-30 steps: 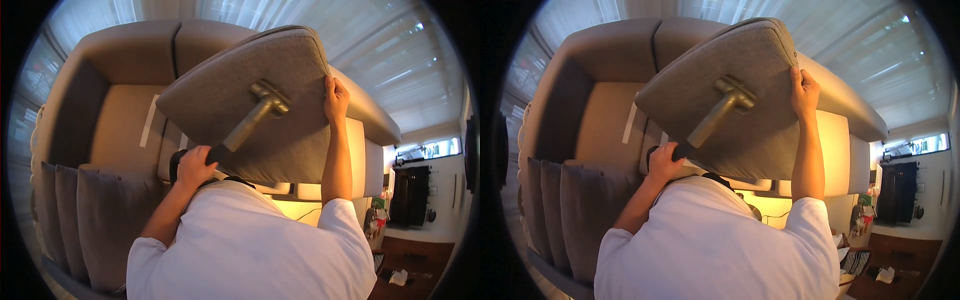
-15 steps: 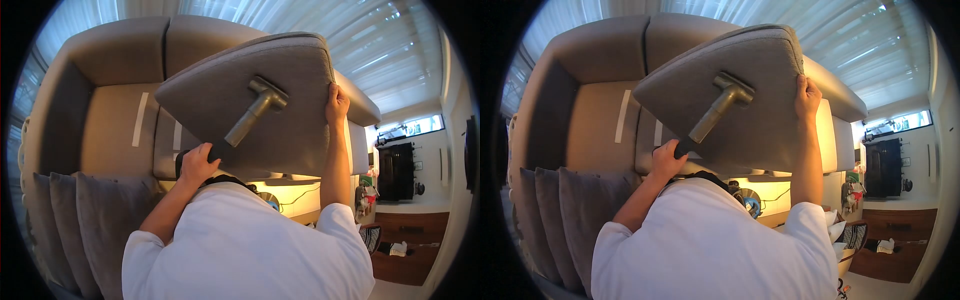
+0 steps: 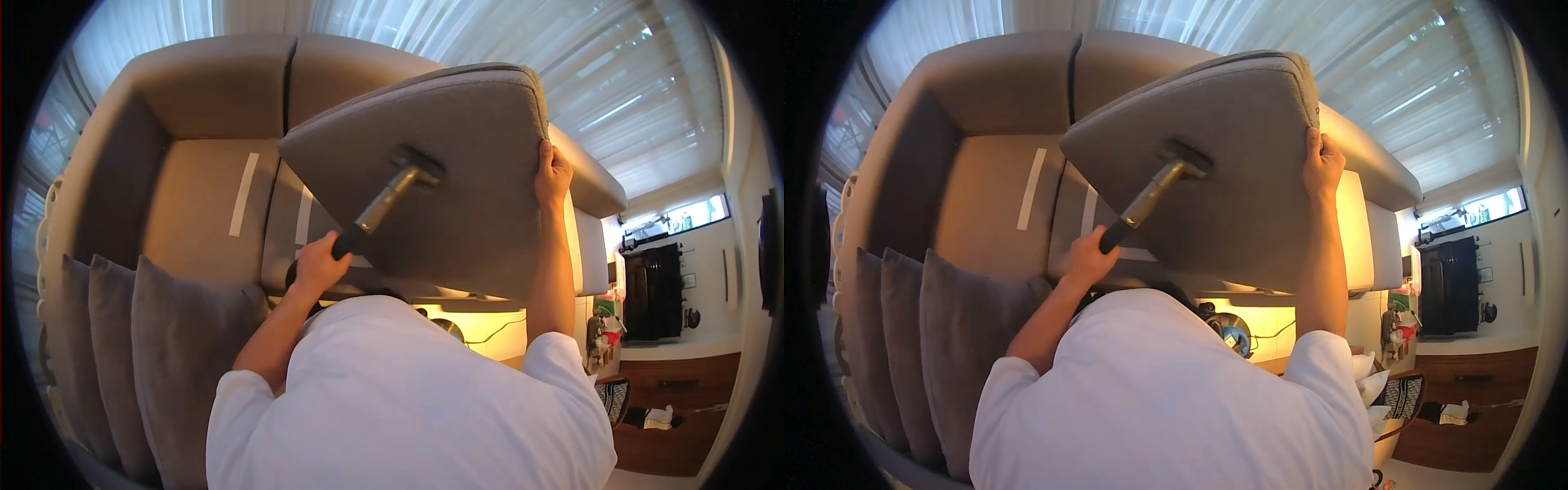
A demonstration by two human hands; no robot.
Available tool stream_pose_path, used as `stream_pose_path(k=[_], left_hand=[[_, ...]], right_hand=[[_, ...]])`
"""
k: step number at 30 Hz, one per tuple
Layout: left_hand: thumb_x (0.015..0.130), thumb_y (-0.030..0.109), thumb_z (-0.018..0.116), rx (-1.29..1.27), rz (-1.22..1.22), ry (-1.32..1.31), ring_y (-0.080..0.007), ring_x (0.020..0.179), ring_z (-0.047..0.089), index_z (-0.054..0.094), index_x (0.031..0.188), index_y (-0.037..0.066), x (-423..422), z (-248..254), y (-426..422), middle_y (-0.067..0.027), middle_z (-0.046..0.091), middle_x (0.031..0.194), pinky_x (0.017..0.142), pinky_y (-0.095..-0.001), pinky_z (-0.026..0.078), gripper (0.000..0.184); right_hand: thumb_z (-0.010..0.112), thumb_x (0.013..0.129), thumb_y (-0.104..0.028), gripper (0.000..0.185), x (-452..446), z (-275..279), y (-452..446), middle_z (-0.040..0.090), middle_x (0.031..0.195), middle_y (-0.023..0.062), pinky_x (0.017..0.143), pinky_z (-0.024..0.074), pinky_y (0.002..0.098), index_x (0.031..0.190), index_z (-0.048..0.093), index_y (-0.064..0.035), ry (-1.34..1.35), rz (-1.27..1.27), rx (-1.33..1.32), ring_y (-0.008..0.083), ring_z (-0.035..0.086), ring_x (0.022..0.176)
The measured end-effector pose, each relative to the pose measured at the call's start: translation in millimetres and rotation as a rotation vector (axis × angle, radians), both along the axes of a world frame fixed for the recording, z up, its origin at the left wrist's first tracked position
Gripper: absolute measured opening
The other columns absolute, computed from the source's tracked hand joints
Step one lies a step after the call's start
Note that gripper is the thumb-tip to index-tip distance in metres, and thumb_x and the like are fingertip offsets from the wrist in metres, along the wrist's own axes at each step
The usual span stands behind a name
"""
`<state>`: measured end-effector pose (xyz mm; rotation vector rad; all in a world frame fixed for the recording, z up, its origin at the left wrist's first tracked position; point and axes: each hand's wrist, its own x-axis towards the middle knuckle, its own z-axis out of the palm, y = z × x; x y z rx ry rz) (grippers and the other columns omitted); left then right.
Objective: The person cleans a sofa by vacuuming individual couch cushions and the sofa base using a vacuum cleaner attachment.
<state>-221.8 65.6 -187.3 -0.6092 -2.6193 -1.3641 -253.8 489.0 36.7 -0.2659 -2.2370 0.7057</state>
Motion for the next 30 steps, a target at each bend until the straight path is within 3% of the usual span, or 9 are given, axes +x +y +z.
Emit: stream_pose_path(k=[2, 6, 10, 13, 18, 19, 23, 25, 30], left_hand=[[0.073, 0.021, 0.075, -0.044, 0.044, -0.235, -0.0399, 0.08, 0.066, 0.062, 0.096, 0.007, 3, 5, -19, -0.0187, 0.067, 0.081, 0.068, -0.0475, 0.053, 0.03], [0.073, 0.02, 0.073, 0.076, 0.02, -0.017, -0.0418, 0.072, 0.065, 0.06, 0.088, 0.007, 11, 52, -3, -0.02, 0.064, 0.07, 0.063, -0.0506, 0.051, 0.024], [0.073, 0.02, 0.073, 0.092, 0.011, 0.003, -0.042, 0.071, 0.065, 0.06, 0.087, 0.007, 1, 35, 9, -0.0193, 0.064, 0.07, 0.062, -0.0499, 0.051, 0.023], [0.073, 0.02, 0.073, -0.028, 0.085, -0.178, -0.0416, 0.074, 0.065, 0.063, 0.09, 0.008, 1, 23, -20, -0.0189, 0.065, 0.074, 0.062, -0.0492, 0.051, 0.023], [0.074, 0.02, 0.073, 0.11, 0.027, -0.002, -0.0418, 0.074, 0.065, 0.062, 0.092, 0.007, 4, 61, 17, -0.0197, 0.065, 0.075, 0.063, -0.0496, 0.051, 0.024], [0.074, 0.021, 0.073, 0.101, -0.028, 0.08, -0.0418, 0.074, 0.066, 0.062, 0.093, 0.007, 0, 58, 25, -0.0198, 0.066, 0.075, 0.063, -0.0497, 0.051, 0.026], [0.075, 0.023, 0.074, 0.036, 0.012, 0.004, -0.042, 0.076, 0.066, 0.061, 0.095, 0.007, -9, 5, -2, -0.0201, 0.066, 0.076, 0.065, -0.0494, 0.052, 0.029], [0.075, 0.023, 0.074, -0.114, 0.108, -0.211, -0.0424, 0.076, 0.066, 0.061, 0.095, 0.006, -8, -8, -17, -0.0202, 0.067, 0.077, 0.067, -0.049, 0.052, 0.029], [0.075, 0.023, 0.072, 0.065, -0.001, -0.198, -0.0424, 0.076, 0.066, 0.061, 0.095, 0.006, 2, 63, 34, -0.0214, 0.067, 0.077, 0.069, -0.0497, 0.052, 0.028]], right_hand=[[0.059, 0.1, -0.042, 0.054, 4, 2, 0, 0.036, 0.059, -0.001, 0.053, 0.0308, 0.0327, 0.069, 0.046, -0.0003, 0.014, -0.011, 0.038, 0.0099, 0.034, 0.06], [0.059, 0.101, -0.043, 0.054, 5, 2, -3, 0.037, 0.06, -0.0009, 0.053, 0.0314, 0.0324, 0.069, 0.048, 0.0, 0.05, 0.011, 0.007, 0.0102, 0.035, 0.06], [0.058, 0.101, -0.042, 0.054, 15, 1, 0, 0.037, 0.06, -0.0022, 0.053, 0.0314, 0.0322, 0.069, 0.048, -0.0002, 0.033, 0.014, 0.026, 0.0096, 0.035, 0.06], [0.059, 0.101, -0.042, 0.053, 18, 2, -8, 0.038, 0.061, -0.003, 0.053, 0.0319, 0.0316, 0.07, 0.05, 0.0001, 0.023, 0.007, -0.004, 0.0092, 0.036, 0.061], [0.06, 0.101, -0.042, 0.051, 21, 1, -12, 0.04, 0.061, -0.0038, 0.054, 0.0323, 0.0298, 0.072, 0.055, 0.0006, 0.082, 0.007, -0.01, 0.0078, 0.037, 0.062], [0.06, 0.101, -0.042, 0.051, 20, 0, -6, 0.04, 0.061, -0.0038, 0.054, 0.0323, 0.0298, 0.072, 0.055, 0.0006, 0.08, 0.01, -0.008, 0.0078, 0.037, 0.062], [0.06, 0.101, -0.042, 0.051, 24, -6, 14, 0.042, 0.062, -0.0039, 0.055, 0.0345, 0.0289, 0.076, 0.059, 0.0022, 0.062, -0.006, -0.03, 0.0073, 0.038, 0.063], [0.059, 0.101, -0.042, 0.051, 26, -3, 15, 0.042, 0.062, -0.0039, 0.055, 0.035, 0.0288, 0.077, 0.059, 0.0027, 0.078, -0.006, -0.04, 0.0072, 0.038, 0.063], [0.059, 0.1, -0.046, 0.054, 23, -5, 7, 0.042, 0.062, -0.0036, 0.055, 0.0343, 0.0289, 0.076, 0.059, 0.0021, 0.123, -0.052, -0.002, 0.0072, 0.038, 0.063]])
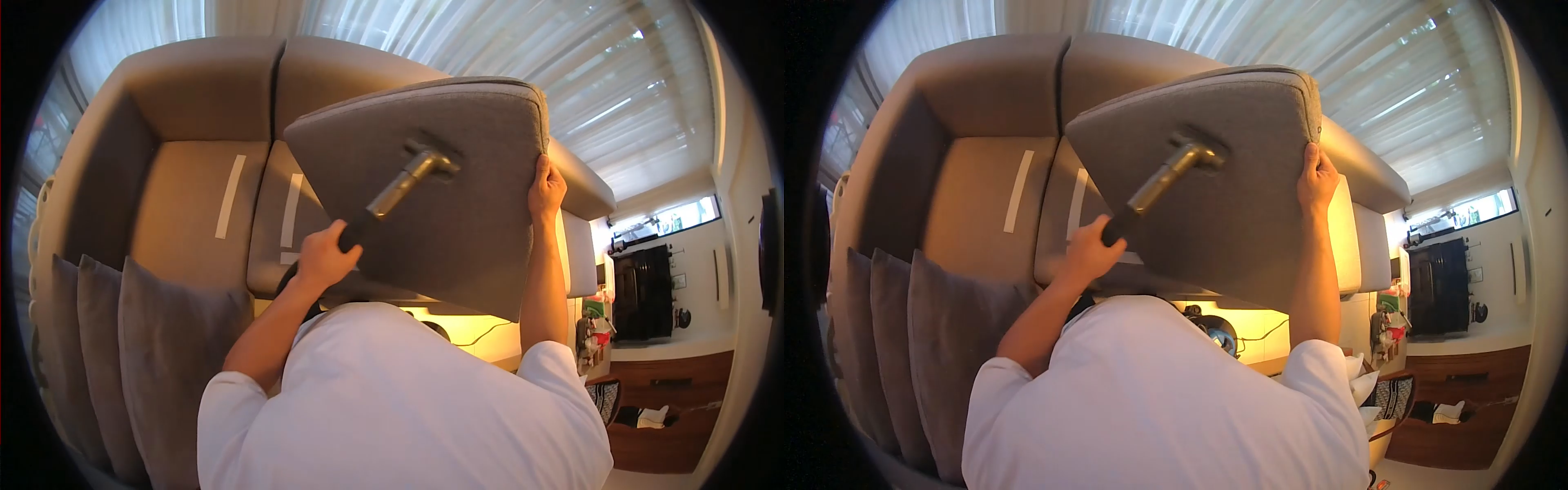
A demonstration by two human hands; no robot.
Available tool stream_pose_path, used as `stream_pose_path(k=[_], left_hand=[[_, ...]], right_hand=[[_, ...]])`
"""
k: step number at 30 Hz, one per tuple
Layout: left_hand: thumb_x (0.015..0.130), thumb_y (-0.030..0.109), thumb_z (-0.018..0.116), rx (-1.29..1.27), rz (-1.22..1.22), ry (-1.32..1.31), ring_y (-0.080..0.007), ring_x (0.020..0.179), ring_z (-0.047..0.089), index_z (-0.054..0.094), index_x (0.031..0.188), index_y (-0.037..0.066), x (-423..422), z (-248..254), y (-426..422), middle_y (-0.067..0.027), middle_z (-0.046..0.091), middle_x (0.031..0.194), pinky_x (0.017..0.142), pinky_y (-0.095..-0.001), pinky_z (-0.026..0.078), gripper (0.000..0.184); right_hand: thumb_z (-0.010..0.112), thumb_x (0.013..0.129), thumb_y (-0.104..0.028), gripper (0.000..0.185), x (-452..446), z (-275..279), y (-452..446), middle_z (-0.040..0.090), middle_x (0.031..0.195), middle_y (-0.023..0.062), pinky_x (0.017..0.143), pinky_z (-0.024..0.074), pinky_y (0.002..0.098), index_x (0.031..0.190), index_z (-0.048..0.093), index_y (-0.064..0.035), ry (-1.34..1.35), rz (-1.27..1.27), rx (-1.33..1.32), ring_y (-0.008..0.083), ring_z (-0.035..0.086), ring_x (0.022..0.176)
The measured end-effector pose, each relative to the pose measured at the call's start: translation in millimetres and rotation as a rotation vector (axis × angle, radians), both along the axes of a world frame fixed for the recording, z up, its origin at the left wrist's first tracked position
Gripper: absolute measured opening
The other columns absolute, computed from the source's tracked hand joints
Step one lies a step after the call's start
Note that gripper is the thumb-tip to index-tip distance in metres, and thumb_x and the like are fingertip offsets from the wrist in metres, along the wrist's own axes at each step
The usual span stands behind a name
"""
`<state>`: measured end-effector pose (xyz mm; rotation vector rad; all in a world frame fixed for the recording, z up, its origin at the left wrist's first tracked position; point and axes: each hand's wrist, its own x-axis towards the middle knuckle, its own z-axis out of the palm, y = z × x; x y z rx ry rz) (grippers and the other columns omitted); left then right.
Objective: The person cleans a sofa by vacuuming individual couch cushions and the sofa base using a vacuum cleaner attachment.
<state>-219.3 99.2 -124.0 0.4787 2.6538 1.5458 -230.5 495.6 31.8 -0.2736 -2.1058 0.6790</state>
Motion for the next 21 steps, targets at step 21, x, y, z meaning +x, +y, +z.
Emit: stream_pose_path(k=[21], left_hand=[[0.075, 0.026, 0.07, 0.026, -0.059, -0.281, -0.0401, 0.077, 0.068, 0.066, 0.113, 0.0, -20, 21, -20, -0.0264, 0.065, 0.075, 0.07, -0.0416, 0.053, 0.047]], right_hand=[[0.059, 0.1, -0.048, 0.056, -9, 5, -1, 0.04, 0.06, -0.002, 0.053, 0.0345, 0.0314, 0.073, 0.056, 0.0011, -0.042, -0.007, -0.009, 0.0086, 0.038, 0.06]])
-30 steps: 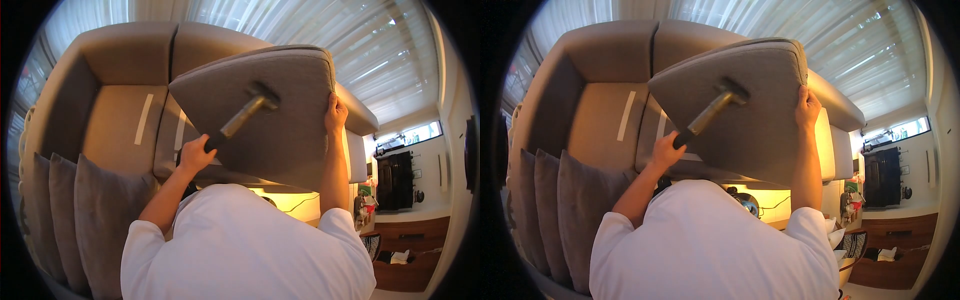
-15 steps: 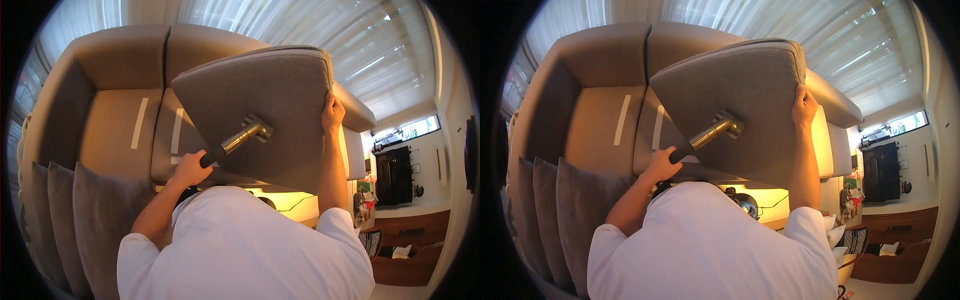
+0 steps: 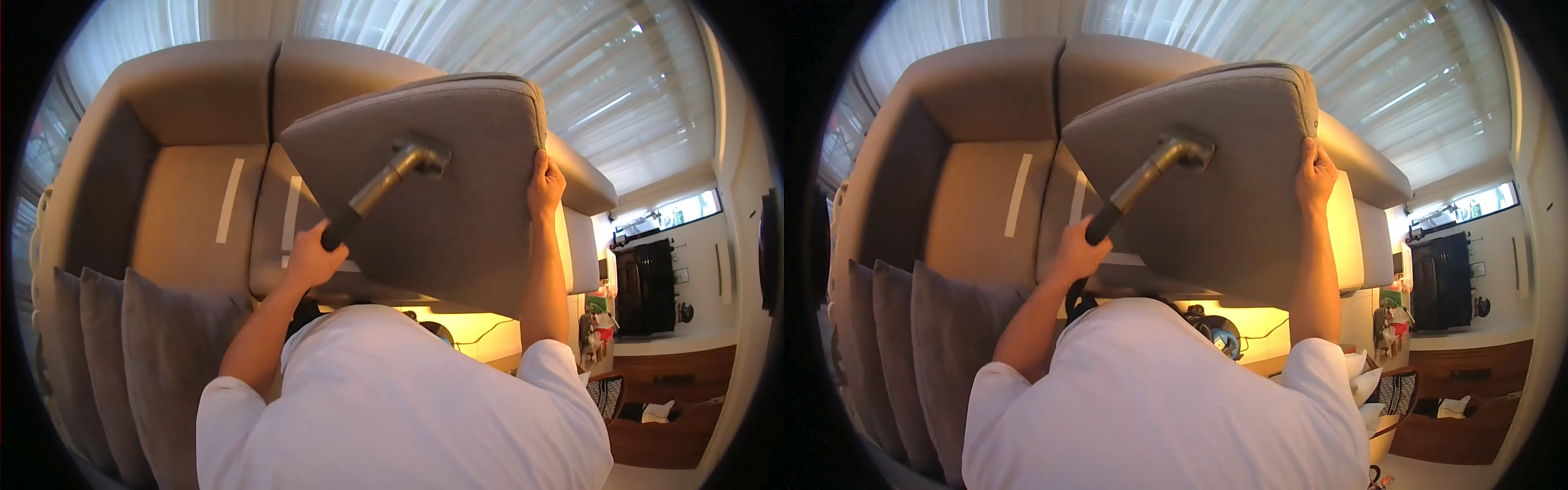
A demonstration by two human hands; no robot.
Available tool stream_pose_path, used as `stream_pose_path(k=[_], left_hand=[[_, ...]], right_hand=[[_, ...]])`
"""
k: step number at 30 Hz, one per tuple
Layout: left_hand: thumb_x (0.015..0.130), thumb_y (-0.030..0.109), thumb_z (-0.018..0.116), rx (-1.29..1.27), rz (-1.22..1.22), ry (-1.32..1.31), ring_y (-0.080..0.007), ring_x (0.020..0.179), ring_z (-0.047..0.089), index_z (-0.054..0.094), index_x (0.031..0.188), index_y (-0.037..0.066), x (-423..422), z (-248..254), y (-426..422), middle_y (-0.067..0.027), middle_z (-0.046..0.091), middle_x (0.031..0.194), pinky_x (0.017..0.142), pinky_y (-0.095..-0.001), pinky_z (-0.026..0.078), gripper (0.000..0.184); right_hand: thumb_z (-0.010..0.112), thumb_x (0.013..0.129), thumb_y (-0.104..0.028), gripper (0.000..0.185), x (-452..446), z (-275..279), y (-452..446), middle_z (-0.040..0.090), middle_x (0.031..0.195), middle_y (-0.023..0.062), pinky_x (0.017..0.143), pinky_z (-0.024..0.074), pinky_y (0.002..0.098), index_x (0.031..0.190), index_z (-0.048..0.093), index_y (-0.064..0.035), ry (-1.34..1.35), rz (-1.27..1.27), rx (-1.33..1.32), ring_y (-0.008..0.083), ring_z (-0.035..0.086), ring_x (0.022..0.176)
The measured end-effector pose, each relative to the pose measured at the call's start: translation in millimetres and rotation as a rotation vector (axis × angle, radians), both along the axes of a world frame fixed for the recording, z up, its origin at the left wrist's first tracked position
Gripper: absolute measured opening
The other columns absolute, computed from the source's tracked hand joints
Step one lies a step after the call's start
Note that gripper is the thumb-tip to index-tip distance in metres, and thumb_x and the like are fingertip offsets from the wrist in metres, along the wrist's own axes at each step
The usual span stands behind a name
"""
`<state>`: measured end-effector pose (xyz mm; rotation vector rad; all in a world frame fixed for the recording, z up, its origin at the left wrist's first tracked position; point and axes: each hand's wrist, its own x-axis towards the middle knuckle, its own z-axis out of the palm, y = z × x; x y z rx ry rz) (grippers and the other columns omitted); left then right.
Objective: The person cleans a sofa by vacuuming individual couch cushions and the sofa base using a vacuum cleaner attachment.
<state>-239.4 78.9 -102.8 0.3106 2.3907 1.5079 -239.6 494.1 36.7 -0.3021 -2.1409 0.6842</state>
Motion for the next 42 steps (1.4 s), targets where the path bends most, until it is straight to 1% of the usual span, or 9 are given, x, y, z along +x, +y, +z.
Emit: stream_pose_path(k=[4, 16, 20, 22, 26, 30, 38, 40, 42], left_hand=[[0.075, 0.025, 0.069, -0.005, -0.065, 0.109, -0.0406, 0.077, 0.068, 0.066, 0.109, 0.001, 8, -40, 11, -0.0253, 0.066, 0.075, 0.071, -0.042, 0.054, 0.042], [0.075, 0.024, 0.07, -0.139, -0.114, 0.084, -0.0421, 0.072, 0.065, 0.062, 0.094, 0.003, -9, -15, -24, -0.0219, 0.062, 0.07, 0.065, -0.0483, 0.049, 0.029], [0.074, 0.022, 0.07, -0.076, -0.046, 0.12, -0.0408, 0.068, 0.064, 0.063, 0.093, 0.004, 0, 48, -23, -0.0209, 0.061, 0.067, 0.062, -0.0463, 0.049, 0.028], [0.075, 0.018, 0.07, 0.072, -0.02, 0.304, -0.033, 0.06, 0.063, 0.063, 0.094, 0.004, -3, 89, -1, -0.0175, 0.059, 0.064, 0.059, -0.0413, 0.049, 0.025], [0.073, 0.018, 0.073, 0.18, -0.045, 0.446, -0.036, 0.063, 0.064, 0.063, 0.091, 0.005, -2, 116, 37, -0.0172, 0.06, 0.065, 0.059, -0.0416, 0.049, 0.025], [0.072, 0.019, 0.075, 0.192, -0.1, 0.533, -0.0382, 0.066, 0.064, 0.062, 0.089, 0.006, -12, 70, 17, -0.0174, 0.061, 0.067, 0.059, -0.0429, 0.05, 0.025], [0.072, 0.02, 0.074, -0.06, 0.148, 0.424, -0.0388, 0.071, 0.066, 0.061, 0.089, 0.006, -48, -113, -76, -0.0186, 0.064, 0.073, 0.061, -0.0452, 0.051, 0.025], [0.073, 0.023, 0.072, -0.11, 0.32, 0.012, -0.0365, 0.071, 0.068, 0.064, 0.093, 0.005, -63, -141, -98, -0.0182, 0.067, 0.073, 0.064, -0.0449, 0.052, 0.028], [0.073, 0.024, 0.072, -0.139, 0.382, -0.017, -0.035, 0.071, 0.069, 0.066, 0.096, 0.004, -75, -187, -113, -0.0178, 0.067, 0.073, 0.065, -0.0443, 0.052, 0.03]], right_hand=[[0.059, 0.099, -0.049, 0.057, -6, -3, 8, 0.04, 0.06, -0.0021, 0.054, 0.0349, 0.0314, 0.072, 0.056, 0.0009, -0.061, -0.008, 0.016, 0.0083, 0.038, 0.061], [0.059, 0.102, -0.042, 0.053, -4, 0, 0, 0.036, 0.06, -0.0039, 0.052, 0.0305, 0.0302, 0.068, 0.047, -0.0024, -0.029, 0.012, -0.027, 0.008, 0.033, 0.06], [0.059, 0.101, -0.041, 0.052, 5, 5, -10, 0.035, 0.059, -0.0017, 0.051, 0.0309, 0.0306, 0.069, 0.046, -0.003, -0.027, 0.014, 0.01, 0.0087, 0.034, 0.059], [0.059, 0.102, -0.04, 0.05, 8, 3, -14, 0.036, 0.059, -0.0016, 0.052, 0.0312, 0.0304, 0.07, 0.047, -0.0029, -0.039, 0.009, 0.031, 0.0085, 0.034, 0.059], [0.059, 0.102, -0.036, 0.046, 15, 6, -33, 0.039, 0.06, -0.0026, 0.051, 0.0316, 0.0298, 0.07, 0.049, -0.0035, 0.031, 0.07, 0.1, 0.0075, 0.035, 0.06], [0.054, 0.105, -0.029, 0.042, 30, -1, -24, 0.04, 0.064, -0.0053, 0.053, 0.0306, 0.0274, 0.07, 0.049, -0.0044, 0.042, 0.104, -0.012, 0.0062, 0.036, 0.063], [0.045, 0.107, -0.042, 0.053, 59, -22, 64, 0.047, 0.069, -0.0086, 0.057, 0.0304, 0.0253, 0.074, 0.057, -0.0022, -0.025, 0.12, -0.011, 0.0046, 0.039, 0.066], [0.045, 0.107, -0.043, 0.054, 63, -24, 71, 0.053, 0.07, -0.0059, 0.059, 0.0341, 0.0263, 0.079, 0.062, -0.0002, -0.015, 0.1, 0.022, 0.0062, 0.042, 0.067], [0.045, 0.107, -0.044, 0.054, 65, -21, 64, 0.054, 0.071, -0.0051, 0.06, 0.0351, 0.0267, 0.081, 0.064, 0.0004, -0.022, 0.095, 0.041, 0.0067, 0.043, 0.067]])
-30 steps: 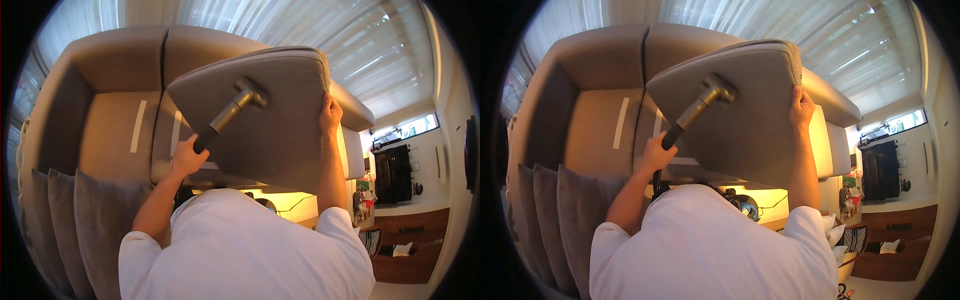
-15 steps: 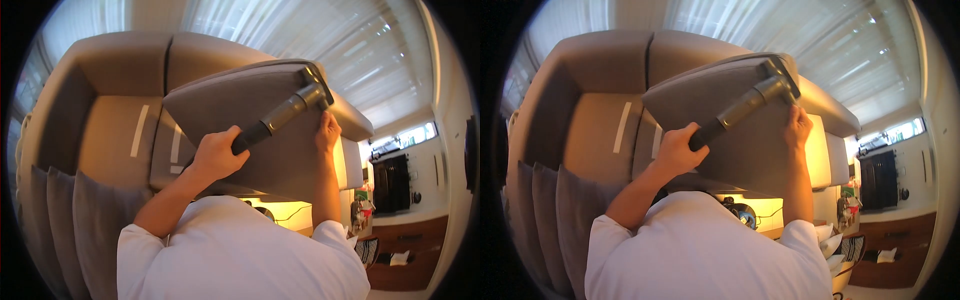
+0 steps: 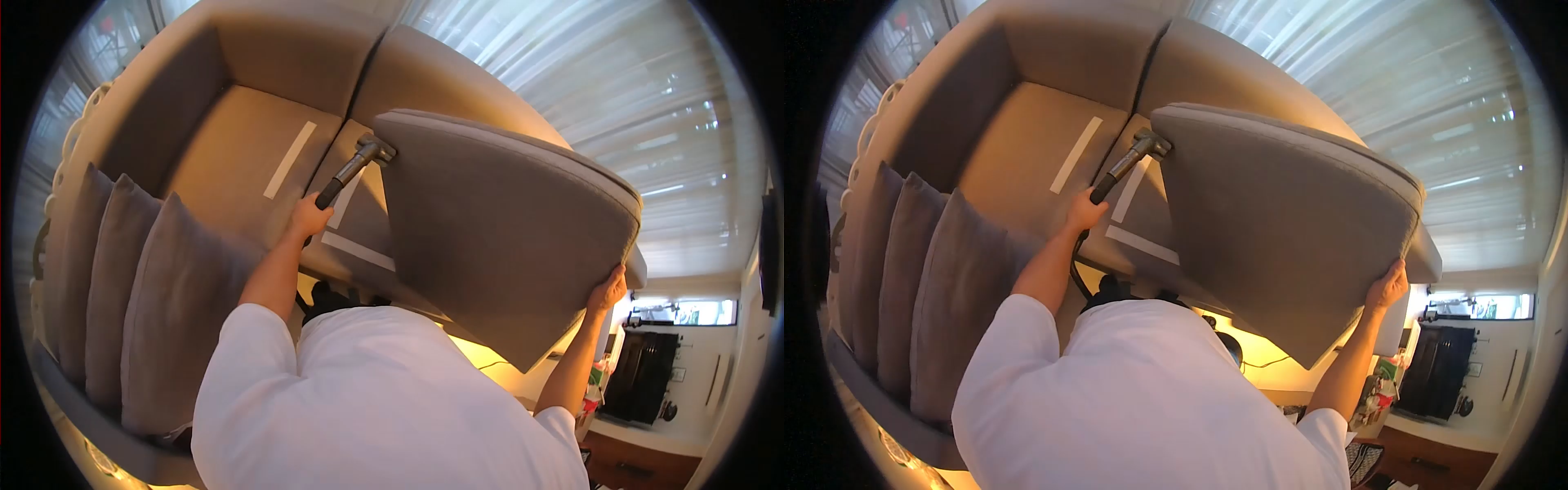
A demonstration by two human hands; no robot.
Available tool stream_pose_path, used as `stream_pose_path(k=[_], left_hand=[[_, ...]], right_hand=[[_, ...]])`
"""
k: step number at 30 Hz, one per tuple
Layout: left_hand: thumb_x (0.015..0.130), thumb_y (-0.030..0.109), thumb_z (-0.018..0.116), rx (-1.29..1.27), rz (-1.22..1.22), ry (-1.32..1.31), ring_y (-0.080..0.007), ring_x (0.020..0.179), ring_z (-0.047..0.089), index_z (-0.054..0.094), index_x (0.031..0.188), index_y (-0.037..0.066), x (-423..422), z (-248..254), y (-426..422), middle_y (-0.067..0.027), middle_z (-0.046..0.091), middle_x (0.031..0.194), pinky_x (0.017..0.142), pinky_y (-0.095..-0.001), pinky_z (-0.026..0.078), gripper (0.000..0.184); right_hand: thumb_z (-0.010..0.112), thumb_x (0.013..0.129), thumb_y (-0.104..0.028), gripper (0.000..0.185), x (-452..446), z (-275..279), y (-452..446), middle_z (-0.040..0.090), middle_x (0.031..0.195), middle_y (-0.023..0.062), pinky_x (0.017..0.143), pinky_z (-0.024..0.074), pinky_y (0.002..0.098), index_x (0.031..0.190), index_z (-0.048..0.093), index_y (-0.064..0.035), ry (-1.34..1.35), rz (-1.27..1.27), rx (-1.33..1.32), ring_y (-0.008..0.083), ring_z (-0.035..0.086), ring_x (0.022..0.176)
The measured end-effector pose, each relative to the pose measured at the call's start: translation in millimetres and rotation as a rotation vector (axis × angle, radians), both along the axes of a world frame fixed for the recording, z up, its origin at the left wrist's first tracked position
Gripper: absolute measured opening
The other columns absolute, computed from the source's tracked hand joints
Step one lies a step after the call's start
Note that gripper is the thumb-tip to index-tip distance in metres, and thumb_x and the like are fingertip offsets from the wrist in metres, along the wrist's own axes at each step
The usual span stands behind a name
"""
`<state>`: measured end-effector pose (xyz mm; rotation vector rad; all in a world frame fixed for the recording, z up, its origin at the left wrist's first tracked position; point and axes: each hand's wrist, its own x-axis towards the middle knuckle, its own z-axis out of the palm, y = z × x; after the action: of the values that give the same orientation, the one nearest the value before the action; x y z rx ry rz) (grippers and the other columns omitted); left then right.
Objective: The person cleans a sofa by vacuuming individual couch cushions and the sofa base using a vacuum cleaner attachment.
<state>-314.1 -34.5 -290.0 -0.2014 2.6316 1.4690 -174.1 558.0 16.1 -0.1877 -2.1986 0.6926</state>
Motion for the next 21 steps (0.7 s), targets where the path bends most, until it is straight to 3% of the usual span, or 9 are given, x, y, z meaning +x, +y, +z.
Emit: stream_pose_path(k=[2, 6, 9, 11, 13, 15, 17, 19, 21], left_hand=[[0.073, 0.026, 0.072, -0.018, 0.054, -0.018, -0.0335, 0.071, 0.069, 0.067, 0.098, 0.004, -7, -5, -2, -0.0173, 0.067, 0.072, 0.065, -0.0437, 0.052, 0.033], [0.072, 0.028, 0.073, 0.18, -0.156, 0.166, -0.0346, 0.07, 0.068, 0.067, 0.098, 0.005, 22, 93, 40, -0.0209, 0.064, 0.071, 0.064, -0.0419, 0.051, 0.036], [0.072, 0.027, 0.072, 0.262, -0.27, 0.258, -0.0337, 0.065, 0.066, 0.067, 0.098, 0.005, 29, 109, 77, -0.0211, 0.06, 0.068, 0.063, -0.0417, 0.05, 0.034], [0.073, 0.027, 0.072, 0.255, -0.217, 0.222, -0.0328, 0.064, 0.065, 0.067, 0.098, 0.005, 21, 84, 67, -0.0191, 0.06, 0.067, 0.063, -0.0414, 0.05, 0.034], [0.074, 0.026, 0.071, 0.244, -0.17, 0.2, -0.0319, 0.063, 0.064, 0.068, 0.098, 0.004, 1, 39, 49, -0.0171, 0.06, 0.066, 0.063, -0.0411, 0.05, 0.033], [0.076, 0.026, 0.07, 0.304, 0.04, -0.057, -0.0291, 0.062, 0.064, 0.068, 0.099, 0.004, -13, -13, 20, -0.0133, 0.063, 0.066, 0.061, -0.04, 0.049, 0.032], [0.076, 0.025, 0.07, 0.254, 0.104, -0.101, -0.0273, 0.06, 0.063, 0.068, 0.099, 0.004, -16, -21, 1, -0.0122, 0.063, 0.065, 0.061, -0.0393, 0.049, 0.031], [0.077, 0.024, 0.069, 0.217, 0.166, -0.127, -0.0255, 0.059, 0.063, 0.068, 0.099, 0.004, -26, -17, 5, -0.0111, 0.063, 0.065, 0.06, -0.0387, 0.049, 0.03], [0.078, 0.023, 0.068, 0.141, 0.14, 0.101, -0.0209, 0.055, 0.06, 0.067, 0.093, 0.002, -20, 14, 17, -0.0102, 0.061, 0.063, 0.057, -0.0365, 0.048, 0.025]], right_hand=[[0.045, 0.106, -0.046, 0.055, -5, 6, -19, 0.056, 0.072, -0.0043, 0.06, 0.036, 0.0269, 0.084, 0.066, 0.0004, 0.093, -0.044, -0.027, 0.007, 0.044, 0.068], [0.044, 0.106, -0.044, 0.054, 9, 3, 7, 0.057, 0.071, -0.0022, 0.059, 0.035, 0.026, 0.079, 0.063, -0.0022, 0.008, -0.049, -0.132, 0.0074, 0.046, 0.066], [0.043, 0.106, -0.045, 0.054, 14, 3, 12, 0.06, 0.074, -0.0007, 0.062, 0.0378, 0.0269, 0.081, 0.063, -0.0018, -0.007, -0.052, -0.109, 0.0085, 0.049, 0.069], [0.043, 0.106, -0.045, 0.054, 16, 1, 12, 0.061, 0.077, 0.0008, 0.064, 0.0386, 0.0282, 0.082, 0.063, -0.0015, -0.004, -0.002, -0.085, 0.0097, 0.05, 0.071], [0.037, 0.108, -0.039, 0.053, 17, -5, 20, 0.043, 0.063, -0.002, 0.056, 0.0296, 0.0316, 0.071, 0.052, -0.0043, 0.083, -0.029, -0.02, 0.0105, 0.038, 0.062], [0.036, 0.108, -0.037, 0.052, 23, -12, 41, 0.049, 0.066, 0.001, 0.058, 0.0338, 0.0302, 0.076, 0.06, -0.0029, 0.058, -0.06, 0.002, 0.011, 0.043, 0.064], [0.036, 0.108, -0.036, 0.052, 22, -15, 43, 0.059, 0.071, 0.0058, 0.06, 0.0387, 0.0323, 0.085, 0.065, 0.0008, 0.098, -0.184, 0.274, 0.014, 0.05, 0.067], [0.036, 0.108, -0.036, 0.052, 23, -5, 45, 0.064, 0.075, 0.011, 0.063, 0.0421, 0.0363, 0.093, 0.065, 0.0048, 0.022, -0.129, 0.071, 0.0186, 0.054, 0.069], [0.037, 0.107, -0.037, 0.053, 25, -3, 49, 0.066, 0.079, 0.013, 0.068, 0.0443, 0.0386, 0.098, 0.064, 0.0075, -0.048, -0.09, -0.196, 0.0208, 0.056, 0.074]])
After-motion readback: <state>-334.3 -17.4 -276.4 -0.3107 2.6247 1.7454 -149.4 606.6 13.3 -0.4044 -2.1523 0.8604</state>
